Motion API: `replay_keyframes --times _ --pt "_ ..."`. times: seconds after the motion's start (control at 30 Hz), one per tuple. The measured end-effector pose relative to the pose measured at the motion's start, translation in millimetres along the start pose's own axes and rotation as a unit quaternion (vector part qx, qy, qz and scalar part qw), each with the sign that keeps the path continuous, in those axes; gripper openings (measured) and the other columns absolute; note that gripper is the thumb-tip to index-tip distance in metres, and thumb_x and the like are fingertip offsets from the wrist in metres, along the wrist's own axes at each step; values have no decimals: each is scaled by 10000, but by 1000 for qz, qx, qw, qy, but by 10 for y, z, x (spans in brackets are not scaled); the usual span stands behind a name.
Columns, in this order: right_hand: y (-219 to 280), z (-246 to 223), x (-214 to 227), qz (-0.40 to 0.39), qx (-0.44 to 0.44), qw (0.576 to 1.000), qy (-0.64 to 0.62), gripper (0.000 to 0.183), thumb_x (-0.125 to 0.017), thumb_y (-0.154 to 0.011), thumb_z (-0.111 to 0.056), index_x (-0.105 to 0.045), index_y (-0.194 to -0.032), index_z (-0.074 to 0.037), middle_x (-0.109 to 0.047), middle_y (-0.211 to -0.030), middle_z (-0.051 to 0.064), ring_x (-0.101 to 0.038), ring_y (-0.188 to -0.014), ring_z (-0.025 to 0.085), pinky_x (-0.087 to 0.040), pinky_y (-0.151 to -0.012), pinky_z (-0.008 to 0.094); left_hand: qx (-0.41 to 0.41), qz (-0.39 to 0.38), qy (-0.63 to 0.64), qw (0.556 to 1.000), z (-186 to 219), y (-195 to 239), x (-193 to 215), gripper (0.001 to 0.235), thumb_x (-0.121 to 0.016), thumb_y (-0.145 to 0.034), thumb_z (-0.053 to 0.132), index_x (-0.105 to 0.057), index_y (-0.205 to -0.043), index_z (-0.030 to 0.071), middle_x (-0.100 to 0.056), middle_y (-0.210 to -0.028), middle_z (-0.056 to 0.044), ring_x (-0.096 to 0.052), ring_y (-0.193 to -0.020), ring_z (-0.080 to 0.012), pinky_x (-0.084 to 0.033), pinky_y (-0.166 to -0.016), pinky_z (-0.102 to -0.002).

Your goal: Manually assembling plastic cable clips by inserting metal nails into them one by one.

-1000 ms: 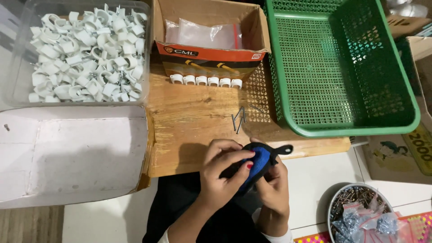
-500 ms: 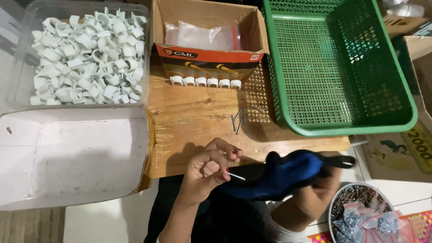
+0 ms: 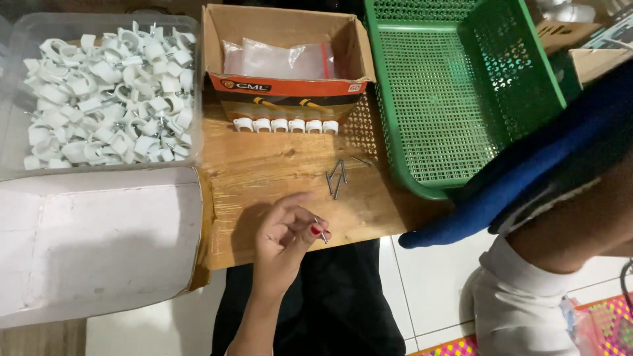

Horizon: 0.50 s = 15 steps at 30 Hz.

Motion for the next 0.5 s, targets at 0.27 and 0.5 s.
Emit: replay_keyframes --times 0.27,0.5 --pt "-393 1844 -515 -162 121 952 230 261 -717 -1064 123 -724 -1323 93 -737 -1065 261 -641 -770 381 -505 -678 440 24 34 22 999 21 -57 6 774 -795 -823 69 -416 -1497 21 -729 -840 -114 -701 -717 -175 -562 -716 -254" --pt "-261 1336 -246 -172 115 958 198 292 -731 -1047 240 -785 -1331 201 -753 -1140 272 -651 -868 335 -508 -798 405 34 32 35 998 -8 -54 36 868 -831 -779 117 -389 -1520 28 -752 -826 -133 -710 -677 -171 -592 -652 -255"
Point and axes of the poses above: each hand's wrist, its own y-axis away from the middle knuckle, its own x-axis out of the back of the hand, z = x × y, the point moved 6 cm from there along -y, towards the middle knuckle
